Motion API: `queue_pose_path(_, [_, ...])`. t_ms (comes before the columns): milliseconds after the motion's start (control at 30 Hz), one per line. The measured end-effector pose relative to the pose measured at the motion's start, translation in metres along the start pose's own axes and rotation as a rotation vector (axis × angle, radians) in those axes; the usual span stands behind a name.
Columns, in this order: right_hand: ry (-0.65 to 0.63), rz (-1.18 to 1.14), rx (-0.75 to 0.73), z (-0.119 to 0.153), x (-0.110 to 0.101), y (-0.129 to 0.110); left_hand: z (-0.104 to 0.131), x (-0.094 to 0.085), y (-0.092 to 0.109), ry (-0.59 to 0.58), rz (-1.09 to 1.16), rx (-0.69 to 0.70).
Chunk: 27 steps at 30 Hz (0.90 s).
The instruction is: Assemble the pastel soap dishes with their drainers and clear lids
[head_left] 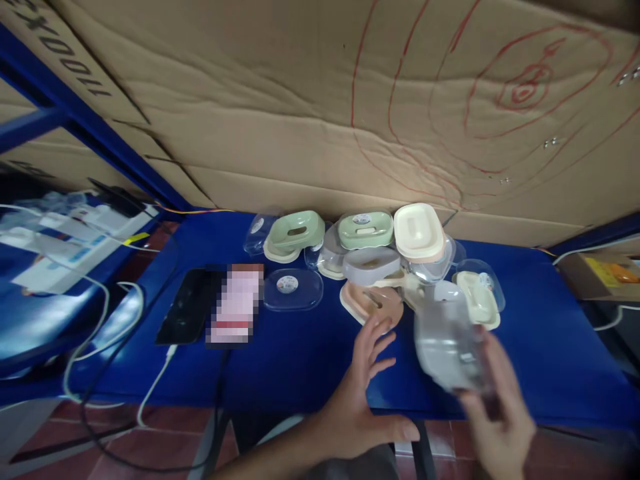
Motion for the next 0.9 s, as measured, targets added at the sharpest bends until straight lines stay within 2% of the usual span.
queue_pose_path(67, [-0.208,-0.132,-0.121,0.01,0.038,-0.044,0.0,-0.004,0.001,0.061,0.099,0.037])
queue_pose_path(167, [-0.339,-0.269,-0.143,-0.005,0.066,-0.07,0.009,-0.025,0.007,0.217,0.145,0.088])
queue_pose_path(233, [-0.33,-0.214,-0.213,-0.037,0.072,-0.076,0.018,-0.046,0.013,0.341,0.118,0.127])
queue_pose_path(300, [-0.288,-0.026,-0.372,-0.08,0.08,-0.084,0.028,-0.065,0.017,0.45,0.077,0.126])
queue_pose_path(333, [-0.293,0.076,-0.439,-0.104,0.09,-0.087,0.033,-0.073,0.019,0.495,0.052,0.118])
queue_pose_path(433, [-0.413,0.295,-0.583,-0.169,0.137,-0.093,0.044,-0.088,0.024,0.576,-0.017,0.123])
queue_pose_path(533, [-0.49,0.352,-0.638,-0.204,0.172,-0.1,0.052,-0.095,0.026,0.599,-0.04,0.162])
queue_pose_path(567, [-0.491,0.347,-0.641,-0.205,0.177,-0.104,0.054,-0.097,0.026,0.602,-0.043,0.167])
queue_pose_path(633, [-0.497,0.328,-0.658,-0.189,0.176,-0.117,0.056,-0.103,0.024,0.615,-0.049,0.156])
queue_pose_path(700, [-0.57,0.27,-0.692,-0.152,0.169,-0.135,0.055,-0.108,0.023,0.638,-0.047,0.136])
queue_pose_path(800, [-0.808,0.086,-0.698,-0.084,0.161,-0.159,0.048,-0.113,0.024,0.659,-0.001,0.151])
queue_pose_path(867, [-0.861,0.007,-0.648,-0.058,0.156,-0.169,0.041,-0.112,0.026,0.641,0.051,0.181])
queue_pose_path(900, [-0.853,-0.021,-0.613,-0.054,0.154,-0.172,0.038,-0.111,0.027,0.627,0.075,0.191])
Point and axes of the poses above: each hand's wrist, its own z-axis away from the middle knuckle, its own x-axis out of the palm, y = z × x, the point moved 7 cm from there along -z, towards the middle knuckle
